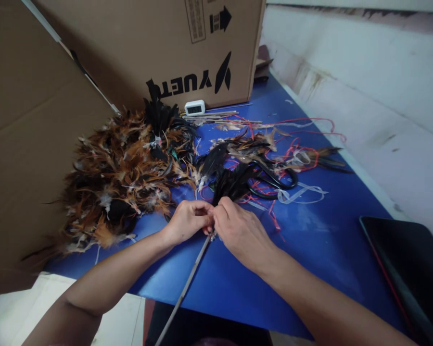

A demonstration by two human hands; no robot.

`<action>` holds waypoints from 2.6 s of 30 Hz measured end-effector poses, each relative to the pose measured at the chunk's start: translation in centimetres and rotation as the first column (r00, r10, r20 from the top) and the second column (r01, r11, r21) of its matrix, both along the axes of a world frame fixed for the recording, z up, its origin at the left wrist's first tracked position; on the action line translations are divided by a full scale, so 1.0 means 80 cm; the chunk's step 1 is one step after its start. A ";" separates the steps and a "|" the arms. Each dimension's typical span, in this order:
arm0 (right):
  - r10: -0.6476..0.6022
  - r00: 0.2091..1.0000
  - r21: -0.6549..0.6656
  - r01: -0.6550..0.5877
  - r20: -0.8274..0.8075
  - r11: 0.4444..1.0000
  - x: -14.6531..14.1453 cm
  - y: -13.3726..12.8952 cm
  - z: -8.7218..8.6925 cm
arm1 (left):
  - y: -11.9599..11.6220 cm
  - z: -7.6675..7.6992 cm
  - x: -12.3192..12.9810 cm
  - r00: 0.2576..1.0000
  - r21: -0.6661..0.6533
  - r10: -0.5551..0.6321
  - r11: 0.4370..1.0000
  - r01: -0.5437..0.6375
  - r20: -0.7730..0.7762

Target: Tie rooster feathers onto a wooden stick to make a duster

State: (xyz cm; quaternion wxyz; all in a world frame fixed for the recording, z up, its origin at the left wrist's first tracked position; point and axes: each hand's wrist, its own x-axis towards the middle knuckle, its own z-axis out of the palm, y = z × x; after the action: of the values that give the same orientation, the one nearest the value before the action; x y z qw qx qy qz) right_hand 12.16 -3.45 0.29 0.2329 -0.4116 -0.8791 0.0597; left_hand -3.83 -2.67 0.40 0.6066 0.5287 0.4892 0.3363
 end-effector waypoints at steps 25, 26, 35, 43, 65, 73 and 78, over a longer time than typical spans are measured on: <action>-0.126 0.956 -0.426 0.001 -0.266 0.905 0.006 0.013 0.008 | 0.001 -0.003 -0.004 0.988 -0.046 0.008 0.999 -0.002 0.151; -0.134 0.955 -0.431 0.008 -0.263 0.902 0.005 0.013 0.008 | 0.001 -0.004 -0.004 0.989 -0.041 0.003 0.999 0.003 0.150; -0.148 0.951 -0.449 0.011 -0.272 0.894 0.006 0.013 0.007 | 0.001 -0.005 -0.006 0.995 0.011 -0.038 0.999 0.038 0.096; -0.104 0.948 -0.399 -0.026 -0.301 0.917 0.005 0.012 0.010 | 0.001 -0.002 -0.004 0.997 -0.001 -0.023 1.000 0.023 0.075; 0.096 0.989 -0.011 -0.098 -0.115 0.995 0.010 0.006 0.000 | 0.005 0.013 0.003 0.996 -0.133 0.081 0.988 -0.074 0.049; 0.168 0.986 0.027 -0.167 -0.022 0.986 0.012 0.008 0.003 | 0.003 0.007 0.008 0.982 -0.127 0.187 0.975 -0.181 0.037; 0.050 0.924 -0.249 -0.154 -0.379 0.956 0.010 0.011 0.011 | 0.004 0.001 0.005 0.988 -0.051 0.157 0.987 -0.156 0.017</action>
State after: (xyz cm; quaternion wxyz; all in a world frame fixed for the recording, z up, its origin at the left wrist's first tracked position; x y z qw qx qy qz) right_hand 12.97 -2.57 1.19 0.3309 -0.3748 -0.8232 0.2691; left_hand -3.45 -2.38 0.48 0.5964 0.4701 0.5309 0.3762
